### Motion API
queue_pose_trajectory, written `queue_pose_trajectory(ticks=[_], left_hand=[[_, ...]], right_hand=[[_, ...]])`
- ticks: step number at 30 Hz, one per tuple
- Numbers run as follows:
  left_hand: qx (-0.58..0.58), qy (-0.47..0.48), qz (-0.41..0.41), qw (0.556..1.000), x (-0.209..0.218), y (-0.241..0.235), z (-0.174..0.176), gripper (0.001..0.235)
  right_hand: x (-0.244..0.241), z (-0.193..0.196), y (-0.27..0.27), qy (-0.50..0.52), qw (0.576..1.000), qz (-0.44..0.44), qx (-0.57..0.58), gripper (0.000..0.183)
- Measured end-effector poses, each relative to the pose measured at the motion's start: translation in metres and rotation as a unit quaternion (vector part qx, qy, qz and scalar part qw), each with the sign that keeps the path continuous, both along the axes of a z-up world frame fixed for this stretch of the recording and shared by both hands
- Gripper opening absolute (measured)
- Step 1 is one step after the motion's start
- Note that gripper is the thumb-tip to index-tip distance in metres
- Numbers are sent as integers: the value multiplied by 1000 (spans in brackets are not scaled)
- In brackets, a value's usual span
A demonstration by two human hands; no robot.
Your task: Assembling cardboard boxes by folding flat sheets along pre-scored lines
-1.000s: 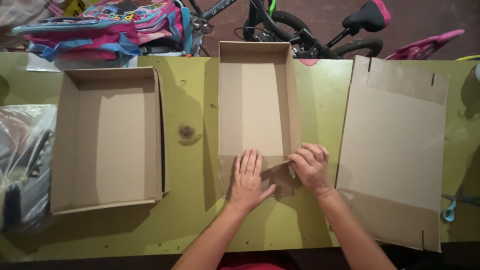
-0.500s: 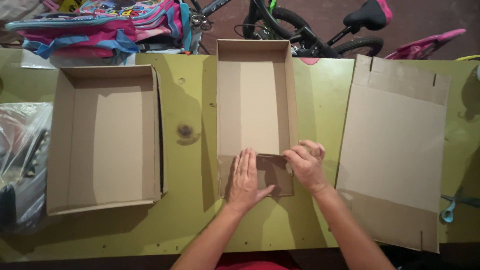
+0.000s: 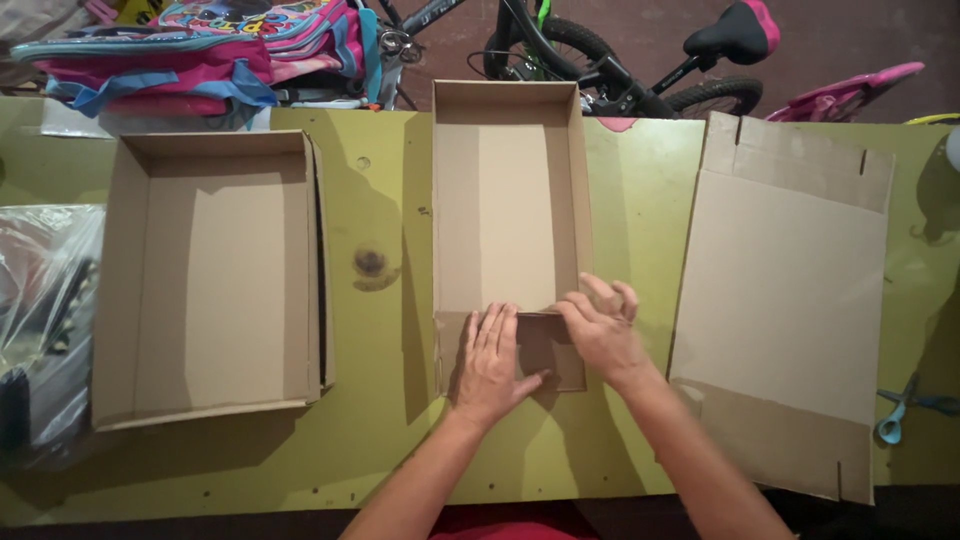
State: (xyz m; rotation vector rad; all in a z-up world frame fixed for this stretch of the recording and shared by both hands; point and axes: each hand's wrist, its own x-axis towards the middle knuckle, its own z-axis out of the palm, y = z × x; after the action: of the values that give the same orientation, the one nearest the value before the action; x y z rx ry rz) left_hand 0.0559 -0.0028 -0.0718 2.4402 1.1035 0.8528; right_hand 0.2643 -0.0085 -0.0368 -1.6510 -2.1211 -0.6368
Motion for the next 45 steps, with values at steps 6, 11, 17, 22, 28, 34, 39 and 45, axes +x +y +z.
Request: queue_pose_trajectory(ticks=[6,11,17,22,28,34,39,45], left_hand=[[-11,15,3,1000,0,1,-1,112],[84,-36,-47,995,-12,2,34,80],[170,90,-107,976,-99,58,80,47],[153,191,-143,959,-129,73,57,11],[166,211,-188,945,-131,69,37,12],[156,138,-179,962,-145,73,47,12],[139,109,-152,972,-145,74,37,13],[132,38,-103,985,-122,71,26,8]], right_hand=[[-13,-2,0,-2,999,-26,-47,10],[-8,-8,0,21,998,-23,-50,16],[1,-30,-3,23,995,-30,-96,19],[-11,-22,-4,51,992,-37,-107,45],[-16,-13,-7,48,988,-61,-130,62],[-13,-20,-6,51,989,-56,-124,60],[-12,-22,-6,52,990,-49,-121,60],[-11,-24,-5,63,992,-35,-106,60]])
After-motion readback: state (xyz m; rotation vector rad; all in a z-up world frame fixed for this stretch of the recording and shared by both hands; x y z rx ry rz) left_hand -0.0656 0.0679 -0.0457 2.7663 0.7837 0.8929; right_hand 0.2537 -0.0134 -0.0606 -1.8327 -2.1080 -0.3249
